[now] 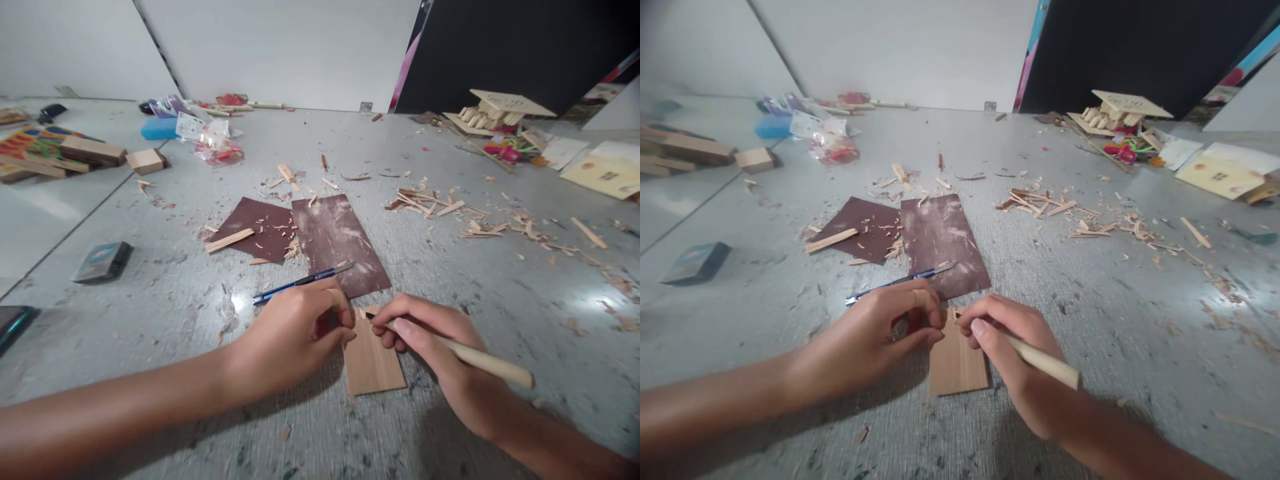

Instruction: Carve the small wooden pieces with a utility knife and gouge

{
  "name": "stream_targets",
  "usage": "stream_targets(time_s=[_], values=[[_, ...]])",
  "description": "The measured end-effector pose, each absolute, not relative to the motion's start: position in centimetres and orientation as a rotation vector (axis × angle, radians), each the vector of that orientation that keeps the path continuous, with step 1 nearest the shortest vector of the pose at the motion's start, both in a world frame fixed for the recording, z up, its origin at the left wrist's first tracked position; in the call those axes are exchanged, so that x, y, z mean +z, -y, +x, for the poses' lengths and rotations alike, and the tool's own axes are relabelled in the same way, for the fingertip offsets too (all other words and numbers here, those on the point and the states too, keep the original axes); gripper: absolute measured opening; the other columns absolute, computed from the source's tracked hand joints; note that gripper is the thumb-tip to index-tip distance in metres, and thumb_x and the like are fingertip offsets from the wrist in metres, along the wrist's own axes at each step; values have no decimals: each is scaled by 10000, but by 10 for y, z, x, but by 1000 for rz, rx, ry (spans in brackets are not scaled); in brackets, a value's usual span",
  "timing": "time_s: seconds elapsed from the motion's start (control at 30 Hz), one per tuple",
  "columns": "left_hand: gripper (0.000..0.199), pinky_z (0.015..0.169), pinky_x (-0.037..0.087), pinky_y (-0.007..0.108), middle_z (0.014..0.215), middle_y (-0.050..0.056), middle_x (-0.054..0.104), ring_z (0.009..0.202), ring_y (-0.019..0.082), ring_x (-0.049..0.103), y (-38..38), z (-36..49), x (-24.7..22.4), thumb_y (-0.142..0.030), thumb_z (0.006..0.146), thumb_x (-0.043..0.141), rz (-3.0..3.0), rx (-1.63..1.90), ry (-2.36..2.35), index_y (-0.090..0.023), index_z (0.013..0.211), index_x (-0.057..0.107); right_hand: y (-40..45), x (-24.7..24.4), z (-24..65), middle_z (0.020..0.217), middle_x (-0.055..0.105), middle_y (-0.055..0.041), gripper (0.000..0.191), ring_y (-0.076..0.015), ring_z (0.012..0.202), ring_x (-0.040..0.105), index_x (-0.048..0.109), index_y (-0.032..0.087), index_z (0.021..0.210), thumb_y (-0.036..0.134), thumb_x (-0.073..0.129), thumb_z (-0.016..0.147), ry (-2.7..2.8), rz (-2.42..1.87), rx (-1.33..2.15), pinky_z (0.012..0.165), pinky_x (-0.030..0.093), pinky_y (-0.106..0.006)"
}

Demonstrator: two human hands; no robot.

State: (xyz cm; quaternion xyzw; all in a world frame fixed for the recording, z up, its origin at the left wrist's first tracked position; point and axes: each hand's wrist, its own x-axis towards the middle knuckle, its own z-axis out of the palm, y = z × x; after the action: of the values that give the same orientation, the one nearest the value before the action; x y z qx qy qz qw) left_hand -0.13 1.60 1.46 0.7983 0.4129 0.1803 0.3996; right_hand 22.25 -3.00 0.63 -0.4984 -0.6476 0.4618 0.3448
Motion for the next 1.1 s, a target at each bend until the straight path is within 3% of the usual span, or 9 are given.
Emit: stream_targets(time_s=[0.17, 0.3, 0.47, 0.63, 0.77, 0.87, 0.93, 1.0, 1.1], values=[[154, 672, 463, 263, 960, 21, 606, 749, 127, 571, -20, 0, 13, -39, 905, 566, 2127, 432, -976, -159, 835, 633, 31, 9, 218, 826, 659, 17, 226, -140, 785, 614, 687, 254, 933, 294, 484, 1025, 1738, -1302, 1127, 717, 463, -279], [140, 726, 489, 298, 997, 56, 586, 812, 161, 596, -15, 0, 12, -57, 939, 503, 2224, 419, -932, -144, 883, 598, 34, 3, 218, 819, 653, 30, 163, -138, 770, 625, 645, 270, 1049, 339, 498, 1040, 1658, -1361, 1107, 712, 487, -274], [178, 692, 483, 296, 1035, 78, 589, 809, 173, 610, -13, -5, 18, -83, 969, 428, 2474, 350, -821, -150, 947, 592, 33, -1, 219, 816, 647, 44, 127, -126, 750, 616, 608, 287, 1089, 349, 506, 1045, 1691, -1363, 1045, 691, 464, -265], [215, 605, 400, 258, 826, 10, 622, 676, 132, 566, -26, -26, 36, -116, 989, 450, 2593, 218, -765, -184, 804, 537, 31, 6, 221, 834, 645, 45, 119, -122, 780, 615, 627, 284, 1058, 328, 518, 1036, 1670, -1339, 1160, 712, 460, -255], [172, 569, 332, 296, 706, -10, 627, 587, 156, 559, -32, -38, 42, -125, 963, 473, 2756, 119, -1078, -205, 856, 580, 30, 9, 221, 884, 657, 35, 107, -129, 816, 616, 646, 275, 1022, 291, 541, 1009, 1696, -1318, 1157, 725, 446, -264], [116, 581, 363, 298, 776, 20, 665, 660, 193, 617, -26, -30, 42, -275, 982, 529, 2749, 122, -1118, -204, 945, 613, 30, 9, 223, 891, 652, 23, 101, -145, 821, 613, 645, 267, 1006, 283, 546, 995, 1711, -1278, 1166, 724, 440, -282], [316, 668, 444, 317, 978, 78, 686, 871, 250, 660, -18, -19, 40, -500, 973, 576, 2691, 218, -1050, -193, 1036, 613, 29, 8, 225, 888, 635, 11, 118, -160, 817, 603, 642, 262, 1003, 291, 528, 999, 1721, -1224, 1182, 729, 437, -302], [571, 724, 485, 364, 1056, 110, 661, 953, 298, 639, -9, -10, 36, -715, 861, 632, 2632, 263, -1004, -181, 1059, 602, 30, 8, 226, 884, 612, -5, 155, -176, 819, 589, 651, 252, 966, 299, 508, 1004, 1735, -1161, 1185, 739, 434, -325], [600, 716, 492, 411, 1029, 109, 636, 925, 311, 609, 0, -1, 26, -694, 804, 704, 2557, 285, -982, -167, 1065, 587, 31, 7, 228, 869, 585, -30, 270, -192, 827, 573, 672, 233, 843, 286, 471, 1015, 1730, -1086, 1172, 735, 436, -339]])
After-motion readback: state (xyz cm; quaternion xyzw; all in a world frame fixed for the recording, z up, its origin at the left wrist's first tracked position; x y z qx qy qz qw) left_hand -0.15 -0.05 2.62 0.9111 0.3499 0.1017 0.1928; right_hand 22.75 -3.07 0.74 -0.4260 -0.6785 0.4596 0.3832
